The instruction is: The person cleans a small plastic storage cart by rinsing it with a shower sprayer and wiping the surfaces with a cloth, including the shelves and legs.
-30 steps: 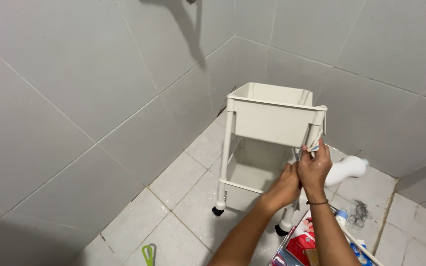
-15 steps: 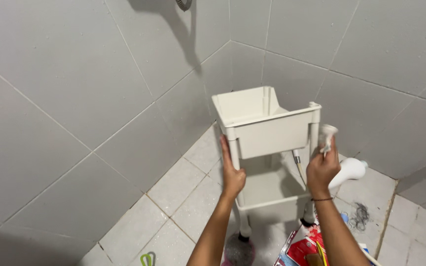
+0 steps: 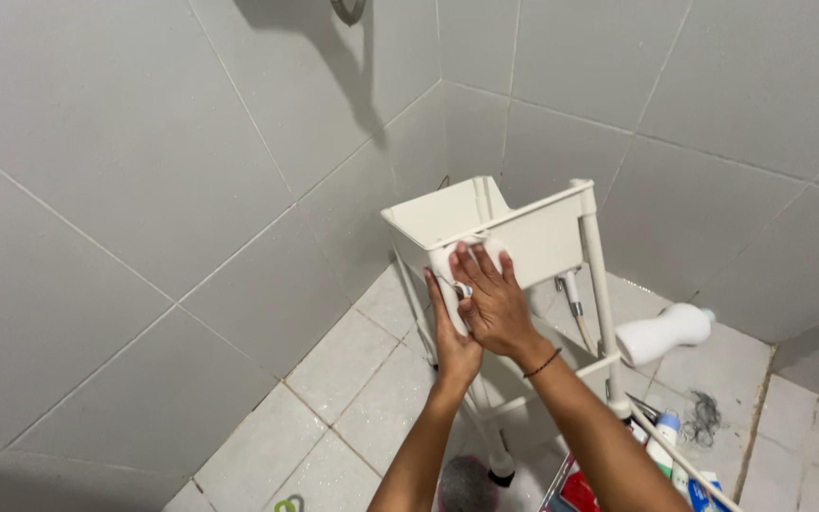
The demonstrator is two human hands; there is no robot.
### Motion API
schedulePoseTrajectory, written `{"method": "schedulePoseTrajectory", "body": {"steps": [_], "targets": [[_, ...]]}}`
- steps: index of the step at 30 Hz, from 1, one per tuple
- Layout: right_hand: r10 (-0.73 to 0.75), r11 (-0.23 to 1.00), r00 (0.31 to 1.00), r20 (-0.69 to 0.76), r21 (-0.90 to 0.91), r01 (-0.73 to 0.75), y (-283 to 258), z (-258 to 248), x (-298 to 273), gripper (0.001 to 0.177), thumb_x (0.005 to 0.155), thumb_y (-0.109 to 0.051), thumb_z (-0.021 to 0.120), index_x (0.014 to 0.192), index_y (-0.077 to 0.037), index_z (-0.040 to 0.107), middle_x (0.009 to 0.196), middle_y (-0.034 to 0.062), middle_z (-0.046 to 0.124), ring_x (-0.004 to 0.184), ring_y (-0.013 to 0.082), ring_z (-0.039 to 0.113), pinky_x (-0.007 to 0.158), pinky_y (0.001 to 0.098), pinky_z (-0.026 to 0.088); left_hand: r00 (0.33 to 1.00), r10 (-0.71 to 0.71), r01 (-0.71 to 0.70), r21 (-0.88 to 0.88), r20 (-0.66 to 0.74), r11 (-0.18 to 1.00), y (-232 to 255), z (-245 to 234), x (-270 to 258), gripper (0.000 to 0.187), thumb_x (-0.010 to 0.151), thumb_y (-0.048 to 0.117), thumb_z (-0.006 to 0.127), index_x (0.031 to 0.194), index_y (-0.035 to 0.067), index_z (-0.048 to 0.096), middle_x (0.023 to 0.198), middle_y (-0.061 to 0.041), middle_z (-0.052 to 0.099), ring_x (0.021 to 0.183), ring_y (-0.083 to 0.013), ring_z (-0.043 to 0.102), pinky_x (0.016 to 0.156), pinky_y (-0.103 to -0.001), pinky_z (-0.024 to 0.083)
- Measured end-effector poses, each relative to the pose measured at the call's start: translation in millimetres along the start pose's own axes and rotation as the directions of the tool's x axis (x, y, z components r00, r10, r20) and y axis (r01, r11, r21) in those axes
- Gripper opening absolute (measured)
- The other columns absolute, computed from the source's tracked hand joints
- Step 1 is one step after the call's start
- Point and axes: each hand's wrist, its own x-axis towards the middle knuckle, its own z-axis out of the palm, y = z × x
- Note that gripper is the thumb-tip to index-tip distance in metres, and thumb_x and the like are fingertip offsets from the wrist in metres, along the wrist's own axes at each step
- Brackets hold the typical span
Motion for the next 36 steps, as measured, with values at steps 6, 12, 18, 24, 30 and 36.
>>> {"method": "schedulePoseTrajectory", "body": {"steps": [6,12,18,24,30,36], "targets": [[-0.05,0.984,0.991,0.128,-0.161,0.071,53.5,-18.3,-59.2,0.061,0.11,-0.043,0.025,0.163,-0.014,0.025,0.172,0.0009,0.019,0.159,0.0161,0.008,0.129,0.0441,0.001,0.987,-0.16,0.161,-0.053,0.014,0.986,15.6,-20.3,9.0,0.117,0.069,-0.023,0.05,0.163,0.019,-0.007,0.174,-0.01,-0.005,0.159,-0.0312,0.007,0.125,-0.039,0.027],[0.246,0.969,0.955,-0.164,0.016,-0.247,56.3,-16.2,-26.2,0.063,0.112,-0.042,0.022,0.164,-0.006,0.026,0.172,0.0161,0.016,0.16,0.0303,0.006,0.125,0.0536,-0.007,0.989,-0.145,0.145,0.0,-0.015,0.989,25.5,-14.3,7.3,0.119,0.066,-0.026,0.049,0.162,0.019,-0.007,0.173,-0.009,-0.004,0.159,-0.0318,0.005,0.126,-0.04,0.02],[-0.269,0.943,0.96,0.08,-0.182,0.279,23.0,8.5,-30.3,0.054,0.107,-0.042,0.037,0.156,-0.021,0.049,0.163,0.0022,0.046,0.154,0.0211,0.032,0.126,0.0534,0.007,0.977,-0.212,0.214,-0.063,0.039,0.975,15.8,-24.5,-0.4,0.11,0.074,-0.018,0.051,0.163,0.019,-0.003,0.174,-0.007,-0.004,0.158,-0.0298,0.014,0.12,-0.04,0.035],[0.134,0.958,0.991,0.02,-0.259,-0.125,88.2,-55.5,-12.9,0.071,0.108,-0.052,0.026,0.161,-0.005,0.03,0.169,0.0142,0.024,0.159,0.0239,0.015,0.128,0.0514,0.006,0.995,-0.095,0.095,0.004,0.019,0.995,24.2,-20.6,-5.0,0.122,0.062,-0.027,0.046,0.163,0.019,-0.005,0.174,-0.01,-0.003,0.16,-0.0317,0.002,0.126,-0.038,0.018],[0.318,0.934,0.933,-0.169,-0.112,-0.339,55.3,-29.3,-4.5,0.074,0.111,-0.048,0.025,0.165,0.0,0.009,0.173,0.0204,0.001,0.161,0.0346,0.0,0.129,0.0547,0.005,0.981,-0.196,0.196,-0.054,0.006,0.979,29.3,-13.3,-5.4,0.12,0.062,-0.024,0.043,0.163,0.019,-0.006,0.174,-0.01,0.001,0.159,-0.0307,0.011,0.123,-0.035,0.026],[0.244,0.969,0.953,-0.18,0.079,-0.234,9.7,5.5,-41.3,0.062,0.113,-0.037,0.028,0.162,0.0,0.021,0.17,0.0208,0.015,0.159,0.0354,0.011,0.13,0.0529,0.008,0.99,-0.138,0.139,0.013,-0.014,0.99,17.5,-12.3,-2.2,0.12,0.067,-0.025,0.05,0.163,0.018,-0.007,0.174,-0.014,-0.003,0.159,-0.0324,0.006,0.125,-0.037,0.021]]}}
